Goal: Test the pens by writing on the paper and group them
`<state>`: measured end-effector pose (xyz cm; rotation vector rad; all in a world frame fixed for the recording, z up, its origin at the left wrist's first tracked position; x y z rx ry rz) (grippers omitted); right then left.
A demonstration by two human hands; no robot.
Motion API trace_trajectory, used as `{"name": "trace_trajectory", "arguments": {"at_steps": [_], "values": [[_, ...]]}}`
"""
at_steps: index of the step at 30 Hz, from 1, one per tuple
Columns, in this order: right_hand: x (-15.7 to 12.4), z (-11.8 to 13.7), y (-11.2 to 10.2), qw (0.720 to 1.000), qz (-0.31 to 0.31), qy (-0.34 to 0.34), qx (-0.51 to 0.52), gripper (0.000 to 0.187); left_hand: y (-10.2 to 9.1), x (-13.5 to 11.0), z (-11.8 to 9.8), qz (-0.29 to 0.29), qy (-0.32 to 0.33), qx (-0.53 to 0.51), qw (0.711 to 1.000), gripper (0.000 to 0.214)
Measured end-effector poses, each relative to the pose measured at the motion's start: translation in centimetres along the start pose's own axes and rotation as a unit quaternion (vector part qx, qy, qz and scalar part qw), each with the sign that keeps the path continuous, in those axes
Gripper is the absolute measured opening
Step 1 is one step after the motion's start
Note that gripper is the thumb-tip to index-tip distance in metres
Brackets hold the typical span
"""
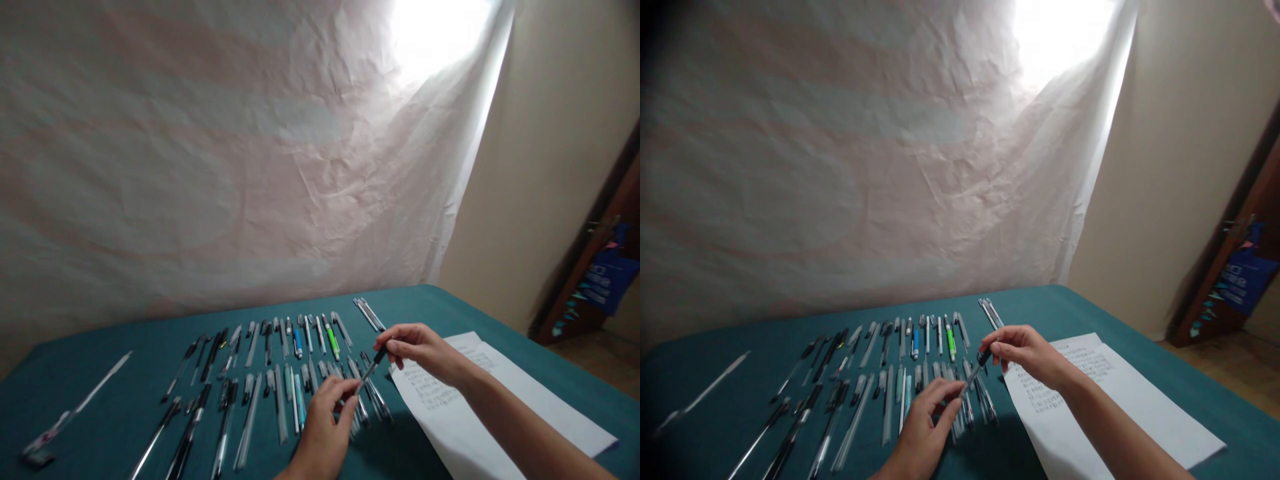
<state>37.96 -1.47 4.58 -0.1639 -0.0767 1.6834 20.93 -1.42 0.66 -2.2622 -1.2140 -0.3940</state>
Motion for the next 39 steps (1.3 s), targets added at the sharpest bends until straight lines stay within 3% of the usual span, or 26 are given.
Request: {"name": "trace_trajectory", "arguments": {"at_steps": [7, 13, 23, 29, 35, 39], "values": [[1.0, -1.9, 0.0, 0.993, -0.067, 0.019, 0.096, 0.028, 0.2, -0.2, 0.7, -0.003, -0.001, -0.004, 1.000, 0.026], [1.0, -1.9, 1.0, 0.989, -0.046, 0.028, 0.140, 0.036, 0.0, -0.3, 2.2, -0.036, -0.023, -0.048, 0.998, 0.024], [1.0, -1.8, 0.8, 0.985, -0.089, 0.002, 0.148, 0.025, -0.1, -0.2, 1.2, -0.032, -0.002, -0.019, 0.999, 0.023], [1.0, -1.7, 1.2, 0.983, -0.065, 0.004, 0.171, 0.034, -0.2, -0.1, 1.1, -0.033, -0.005, -0.017, 0.999, 0.023], [0.9, -2.0, 0.6, 0.983, -0.107, -0.017, 0.149, 0.021, -0.2, -0.2, 1.1, -0.036, -0.010, -0.013, 0.999, 0.020], [1.0, -2.3, 0.8, 0.981, -0.094, -0.009, 0.168, 0.027, -0.2, -0.1, 1.0, -0.031, -0.012, -0.012, 0.999, 0.022]]}}
Point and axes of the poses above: each hand's wrist, its own x-axis towards the middle knuckle, its own y-axis out of the palm, z = x × y, the point moved 8 cm from there along x, towards the middle knuckle, and after that the axes turned 11 degrees about y, right-handed, at the moved point
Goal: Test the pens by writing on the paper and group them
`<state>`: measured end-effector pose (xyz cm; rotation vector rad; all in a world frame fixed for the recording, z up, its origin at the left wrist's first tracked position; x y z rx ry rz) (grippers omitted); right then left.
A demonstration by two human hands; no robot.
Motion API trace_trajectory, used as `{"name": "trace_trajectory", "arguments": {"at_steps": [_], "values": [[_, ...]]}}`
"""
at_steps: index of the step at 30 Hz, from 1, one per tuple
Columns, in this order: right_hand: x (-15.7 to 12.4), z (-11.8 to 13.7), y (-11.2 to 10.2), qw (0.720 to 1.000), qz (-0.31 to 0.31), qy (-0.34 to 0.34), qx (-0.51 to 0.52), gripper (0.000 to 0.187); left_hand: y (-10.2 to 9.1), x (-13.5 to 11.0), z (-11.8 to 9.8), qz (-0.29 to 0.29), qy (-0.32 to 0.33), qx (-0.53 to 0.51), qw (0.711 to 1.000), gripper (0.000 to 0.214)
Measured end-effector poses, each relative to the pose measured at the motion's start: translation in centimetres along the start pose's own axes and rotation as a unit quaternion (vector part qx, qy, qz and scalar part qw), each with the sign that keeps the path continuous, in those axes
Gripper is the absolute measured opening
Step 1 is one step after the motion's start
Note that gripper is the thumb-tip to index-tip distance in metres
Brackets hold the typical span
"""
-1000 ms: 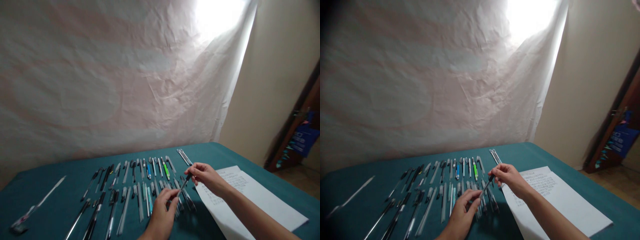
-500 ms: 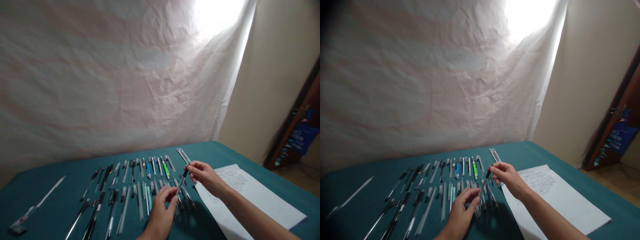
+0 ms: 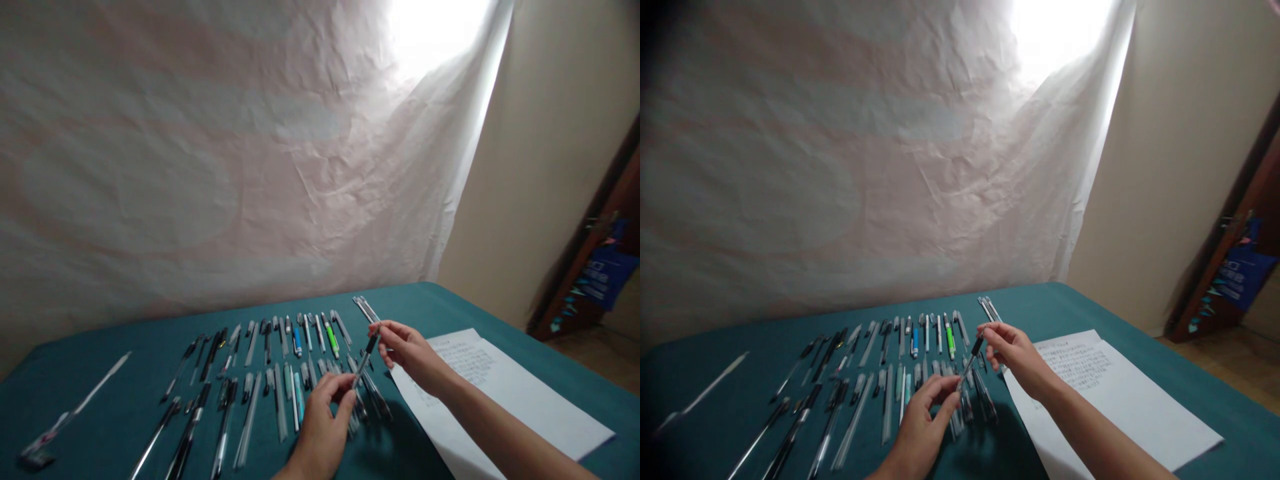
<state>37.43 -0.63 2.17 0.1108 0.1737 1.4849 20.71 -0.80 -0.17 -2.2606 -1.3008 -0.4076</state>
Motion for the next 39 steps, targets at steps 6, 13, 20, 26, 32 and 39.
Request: {"name": "trace_trajectory", "arguments": {"at_steps": [6, 13, 20, 26, 32, 39], "values": [[-0.1, 0.3, 0.1, 1.000, -0.005, -0.023, -0.019, 0.031, -0.1, 0.1, 0.0, -0.004, 0.004, -0.002, 1.000, 0.022], [0.0, 0.0, -0.3, 1.000, -0.019, -0.012, -0.009, 0.033, -0.1, 0.0, 0.2, -0.006, -0.007, 0.001, 1.000, 0.022], [-0.3, 0.9, 0.3, 0.997, -0.026, -0.039, -0.066, 0.033, 0.0, -0.1, -0.2, -0.001, -0.001, 0.009, 1.000, 0.022], [-1.0, 1.0, -0.3, 0.975, -0.127, -0.090, -0.159, 0.034, -0.1, 0.0, 0.6, -0.012, -0.014, -0.020, 1.000, 0.024], [-2.2, 0.5, 3.1, 0.804, -0.115, -0.234, -0.535, 0.034, -0.3, 0.1, 0.8, -0.025, -0.011, -0.017, 0.999, 0.026], [-1.0, 0.9, 0.6, 0.772, -0.124, -0.175, -0.598, 0.032, 0.6, 0.0, -1.0, 0.025, 0.021, -0.013, 0.999, 0.028]]}}
Point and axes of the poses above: each hand's wrist, its own x-axis towards the middle knuckle, its own y-axis out of the palm, z = x × y, the point moved 8 cm from there along x, towards the middle knuckle, and after that the axes turned 11 degrees about y, right-handed, at the moved point
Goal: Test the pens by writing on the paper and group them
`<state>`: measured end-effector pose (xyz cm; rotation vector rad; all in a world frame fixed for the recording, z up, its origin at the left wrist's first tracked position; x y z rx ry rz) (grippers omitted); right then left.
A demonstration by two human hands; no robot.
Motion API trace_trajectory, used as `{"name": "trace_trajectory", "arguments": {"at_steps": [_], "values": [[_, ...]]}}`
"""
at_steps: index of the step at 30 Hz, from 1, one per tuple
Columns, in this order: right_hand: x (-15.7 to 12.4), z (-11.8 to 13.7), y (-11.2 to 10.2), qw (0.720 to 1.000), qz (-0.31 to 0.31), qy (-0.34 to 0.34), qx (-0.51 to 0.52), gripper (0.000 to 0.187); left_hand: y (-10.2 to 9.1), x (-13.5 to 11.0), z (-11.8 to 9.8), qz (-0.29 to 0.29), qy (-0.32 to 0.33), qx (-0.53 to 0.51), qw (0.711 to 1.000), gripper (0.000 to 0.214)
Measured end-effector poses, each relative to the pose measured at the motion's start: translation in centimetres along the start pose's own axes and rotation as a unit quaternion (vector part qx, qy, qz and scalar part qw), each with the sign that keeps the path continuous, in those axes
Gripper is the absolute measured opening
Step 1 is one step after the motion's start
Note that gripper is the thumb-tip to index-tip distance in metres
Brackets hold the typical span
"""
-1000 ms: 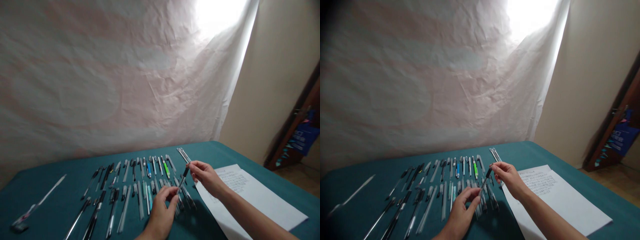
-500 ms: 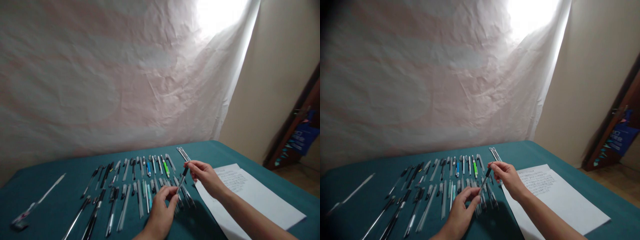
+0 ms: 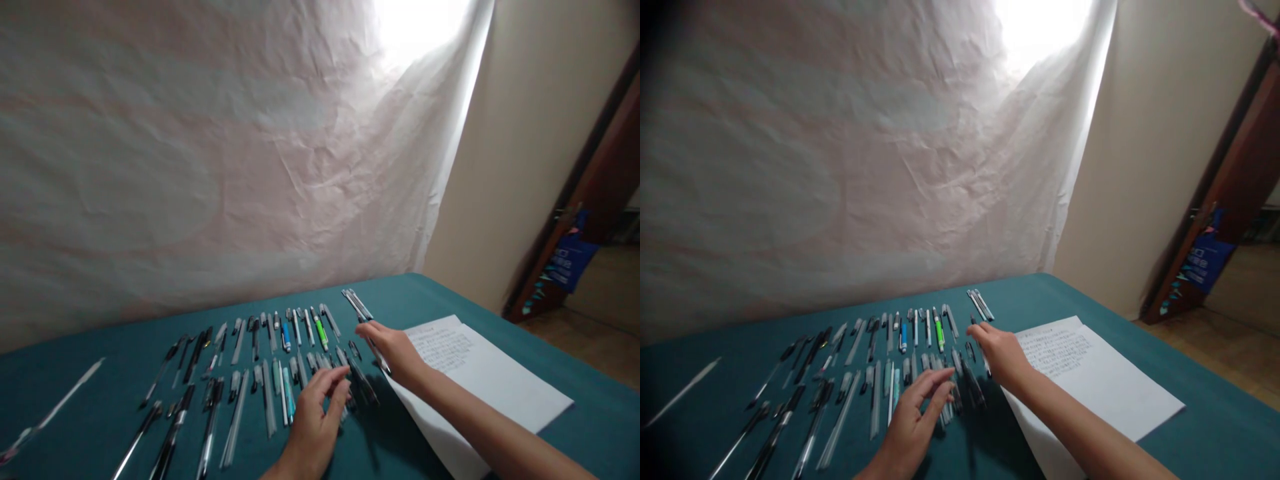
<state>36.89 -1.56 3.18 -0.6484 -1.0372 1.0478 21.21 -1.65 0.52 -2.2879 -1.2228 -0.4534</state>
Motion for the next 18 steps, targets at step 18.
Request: {"name": "trace_trajectory", "arguments": {"at_steps": [18], "values": [[1.4, -4.5, 1.0, 0.986, 0.137, 0.013, 0.094, 0.019, 4.9, -1.6, -2.5, 0.232, 0.194, 0.210, 0.930, 0.032]]}}
Point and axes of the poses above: each hand's wrist, its own x-axis towards the middle knuckle, its own y-axis out of the palm, z = x × y, the point moved 8 cm from there along x, towards the middle knuckle, and after that the axes turned 11 degrees about y, right-handed, at the moved point
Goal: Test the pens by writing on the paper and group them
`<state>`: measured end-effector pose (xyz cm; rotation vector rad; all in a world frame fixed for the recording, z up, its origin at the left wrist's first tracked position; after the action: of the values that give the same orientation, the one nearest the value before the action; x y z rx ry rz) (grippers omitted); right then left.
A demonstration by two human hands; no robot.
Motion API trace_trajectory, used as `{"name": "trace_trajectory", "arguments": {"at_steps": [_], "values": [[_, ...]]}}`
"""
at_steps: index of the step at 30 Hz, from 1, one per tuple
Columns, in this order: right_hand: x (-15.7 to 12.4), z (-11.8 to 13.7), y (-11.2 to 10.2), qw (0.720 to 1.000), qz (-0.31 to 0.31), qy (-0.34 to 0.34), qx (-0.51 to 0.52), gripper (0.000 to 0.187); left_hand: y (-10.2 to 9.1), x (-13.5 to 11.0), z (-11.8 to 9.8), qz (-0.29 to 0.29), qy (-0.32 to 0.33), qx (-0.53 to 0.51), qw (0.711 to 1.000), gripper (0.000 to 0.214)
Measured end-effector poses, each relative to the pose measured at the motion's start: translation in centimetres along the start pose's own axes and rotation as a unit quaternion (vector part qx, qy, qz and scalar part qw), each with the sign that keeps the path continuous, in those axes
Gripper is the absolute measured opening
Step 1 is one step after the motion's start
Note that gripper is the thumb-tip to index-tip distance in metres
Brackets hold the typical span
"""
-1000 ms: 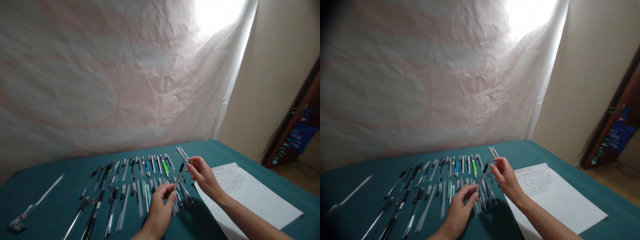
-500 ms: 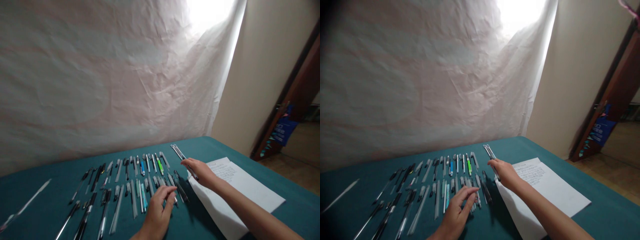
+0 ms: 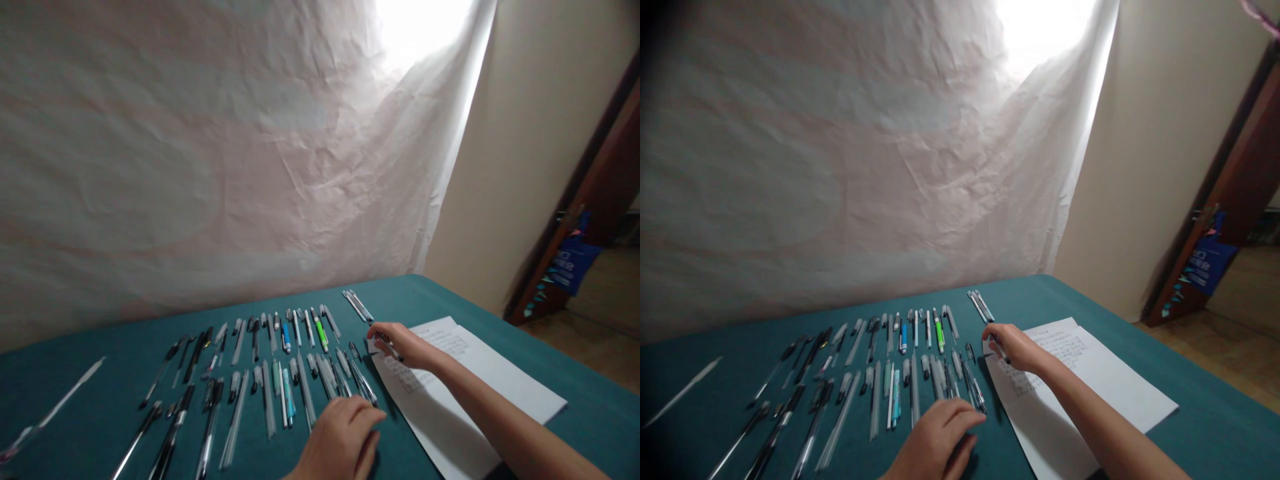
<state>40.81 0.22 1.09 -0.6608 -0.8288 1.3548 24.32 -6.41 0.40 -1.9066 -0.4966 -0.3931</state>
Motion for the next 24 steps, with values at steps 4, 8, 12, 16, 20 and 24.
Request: {"name": "trace_trajectory", "arguments": {"at_steps": [4, 8, 12, 16, 20, 24], "values": [[0.9, 0.3, 0.8, 1.000, -0.024, -0.002, -0.015, 0.020, 2.5, 0.9, -0.9, 0.041, 0.060, 0.026, 0.997, 0.031], [1.7, 0.0, 1.1, 0.999, -0.038, -0.002, -0.010, 0.021, 5.0, 1.6, -1.0, 0.042, 0.086, 0.051, 0.994, 0.040], [2.2, -1.3, 1.3, 0.997, -0.073, 0.014, -0.021, 0.023, 7.2, 2.1, -0.7, 0.048, 0.075, 0.093, 0.992, 0.030], [2.7, -2.2, 1.6, 0.995, -0.092, 0.018, -0.023, 0.024, 8.1, 2.1, -0.7, 0.046, 0.083, 0.113, 0.989, 0.029], [3.5, -2.3, 2.0, 0.995, -0.099, 0.014, -0.020, 0.024, 8.1, 1.7, -0.4, 0.031, 0.084, 0.116, 0.989, 0.028], [3.9, -1.9, 2.1, 0.994, -0.110, 0.013, -0.017, 0.028, 8.2, 1.6, -0.2, 0.036, 0.083, 0.121, 0.989, 0.028]]}}
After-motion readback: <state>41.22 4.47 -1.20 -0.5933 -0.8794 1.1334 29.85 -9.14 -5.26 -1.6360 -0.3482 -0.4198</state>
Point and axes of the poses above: each hand's wrist, its own x-axis towards the middle knuckle, its own y-axis out of the palm, z = x × y, the point moved 8 cm from there along x, towards the middle knuckle, and after that the axes turned 11 degrees about y, right-handed, at the moved point
